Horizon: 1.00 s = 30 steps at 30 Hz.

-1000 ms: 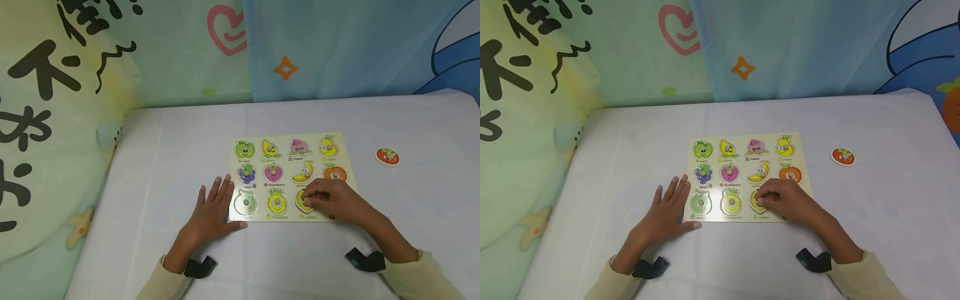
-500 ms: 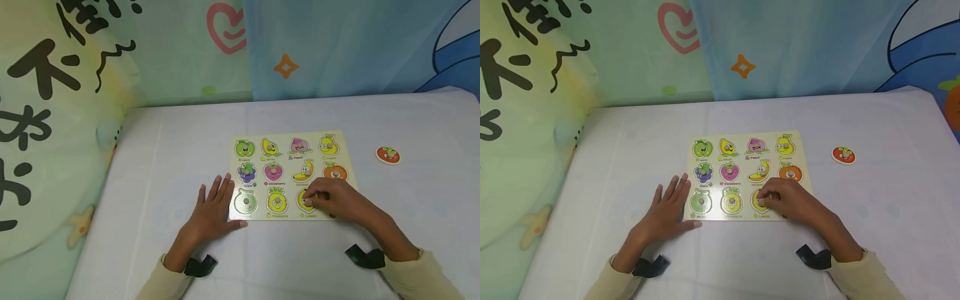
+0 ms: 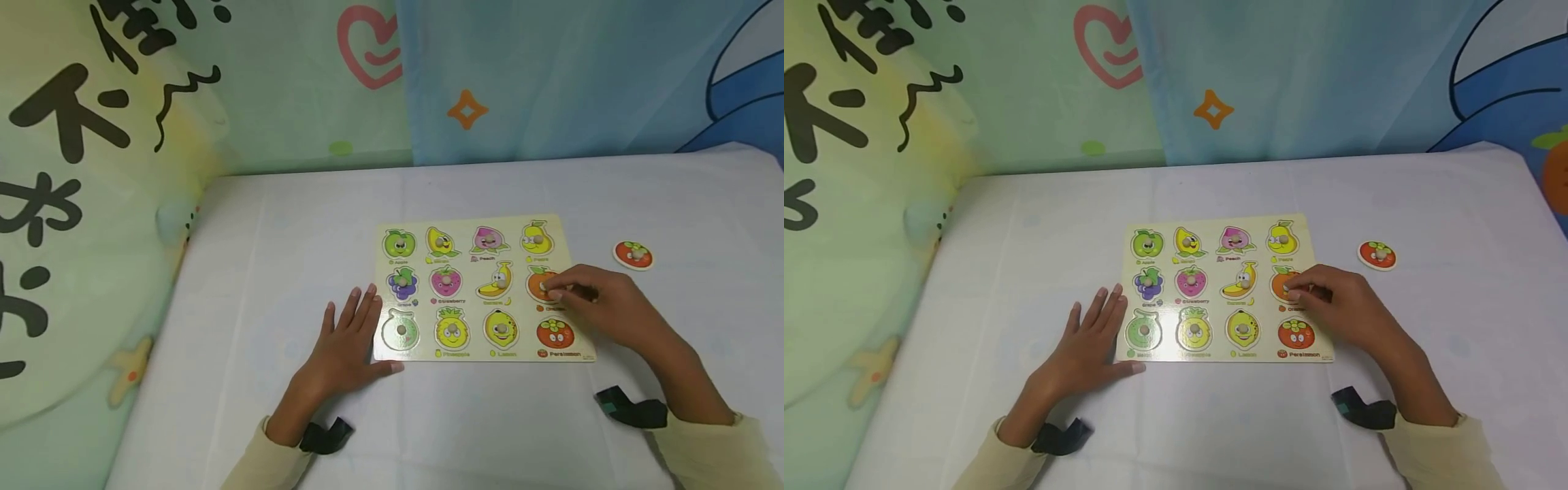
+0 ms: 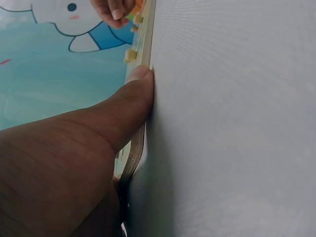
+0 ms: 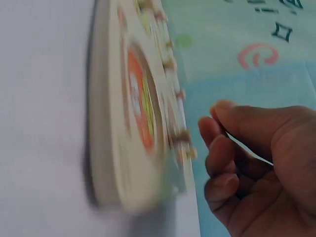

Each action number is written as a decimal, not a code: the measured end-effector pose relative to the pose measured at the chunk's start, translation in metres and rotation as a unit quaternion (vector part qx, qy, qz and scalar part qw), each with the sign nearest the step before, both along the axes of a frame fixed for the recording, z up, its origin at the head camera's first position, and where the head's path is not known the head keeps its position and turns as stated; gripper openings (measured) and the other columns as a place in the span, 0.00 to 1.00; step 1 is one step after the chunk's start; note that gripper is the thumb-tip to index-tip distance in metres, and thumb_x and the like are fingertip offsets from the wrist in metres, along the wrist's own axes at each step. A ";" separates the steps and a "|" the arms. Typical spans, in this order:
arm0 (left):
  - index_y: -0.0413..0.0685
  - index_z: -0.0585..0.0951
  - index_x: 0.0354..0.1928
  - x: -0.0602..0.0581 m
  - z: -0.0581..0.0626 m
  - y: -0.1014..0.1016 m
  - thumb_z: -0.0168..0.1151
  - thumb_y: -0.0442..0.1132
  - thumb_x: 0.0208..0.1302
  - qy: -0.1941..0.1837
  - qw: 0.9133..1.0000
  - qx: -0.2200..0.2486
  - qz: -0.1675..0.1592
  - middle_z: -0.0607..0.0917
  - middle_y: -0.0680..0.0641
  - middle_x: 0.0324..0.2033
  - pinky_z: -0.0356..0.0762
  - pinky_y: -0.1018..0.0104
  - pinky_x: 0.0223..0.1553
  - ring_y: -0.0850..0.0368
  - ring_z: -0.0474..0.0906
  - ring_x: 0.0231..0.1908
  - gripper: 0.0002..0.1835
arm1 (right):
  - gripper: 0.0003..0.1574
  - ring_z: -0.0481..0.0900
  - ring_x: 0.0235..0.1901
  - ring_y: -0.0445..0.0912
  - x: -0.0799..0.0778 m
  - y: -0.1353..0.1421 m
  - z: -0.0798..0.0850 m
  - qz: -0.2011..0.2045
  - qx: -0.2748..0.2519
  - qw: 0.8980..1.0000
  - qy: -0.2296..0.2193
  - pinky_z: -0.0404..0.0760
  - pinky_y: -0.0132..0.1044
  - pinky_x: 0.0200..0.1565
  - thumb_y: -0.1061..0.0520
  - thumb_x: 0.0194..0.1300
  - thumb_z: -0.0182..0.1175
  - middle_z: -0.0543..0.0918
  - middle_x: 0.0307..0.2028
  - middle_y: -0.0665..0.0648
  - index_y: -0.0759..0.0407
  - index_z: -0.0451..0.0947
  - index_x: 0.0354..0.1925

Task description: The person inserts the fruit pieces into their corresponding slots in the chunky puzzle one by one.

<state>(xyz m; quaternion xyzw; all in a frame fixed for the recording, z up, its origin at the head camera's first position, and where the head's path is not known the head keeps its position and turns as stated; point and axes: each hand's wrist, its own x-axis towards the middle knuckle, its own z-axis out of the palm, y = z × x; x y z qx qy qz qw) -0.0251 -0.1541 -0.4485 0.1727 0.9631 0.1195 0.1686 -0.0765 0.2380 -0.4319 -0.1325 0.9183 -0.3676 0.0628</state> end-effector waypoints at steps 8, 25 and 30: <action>0.46 0.47 0.77 0.000 0.002 0.000 0.62 0.70 0.55 -0.001 1.000 0.000 -0.002 0.40 0.49 0.76 0.31 0.41 0.69 0.50 0.30 0.74 0.59 | 0.14 0.67 0.31 0.38 -0.008 0.041 -0.002 -0.127 0.016 0.991 0.035 0.66 0.24 0.27 0.57 0.66 0.63 0.77 0.39 0.46 0.57 0.83 0.50; 0.46 0.47 0.77 0.001 0.001 -0.001 0.61 0.70 0.55 -0.001 1.000 0.003 0.000 0.40 0.49 0.76 0.30 0.42 0.69 0.50 0.30 0.74 0.59 | 0.29 0.71 0.39 0.50 -0.033 0.087 -0.028 -0.246 0.076 0.965 -0.042 0.68 0.38 0.32 0.45 0.72 0.54 0.72 0.58 0.71 0.66 0.76 0.59; 0.46 0.47 0.77 0.000 0.001 0.000 0.62 0.70 0.55 -0.002 1.000 0.005 0.001 0.40 0.49 0.76 0.29 0.42 0.69 0.51 0.30 0.74 0.59 | 0.31 0.68 0.50 0.65 -0.038 0.088 -0.030 -0.243 0.090 0.962 -0.085 0.68 0.45 0.35 0.45 0.72 0.53 0.69 0.59 0.75 0.68 0.73 0.60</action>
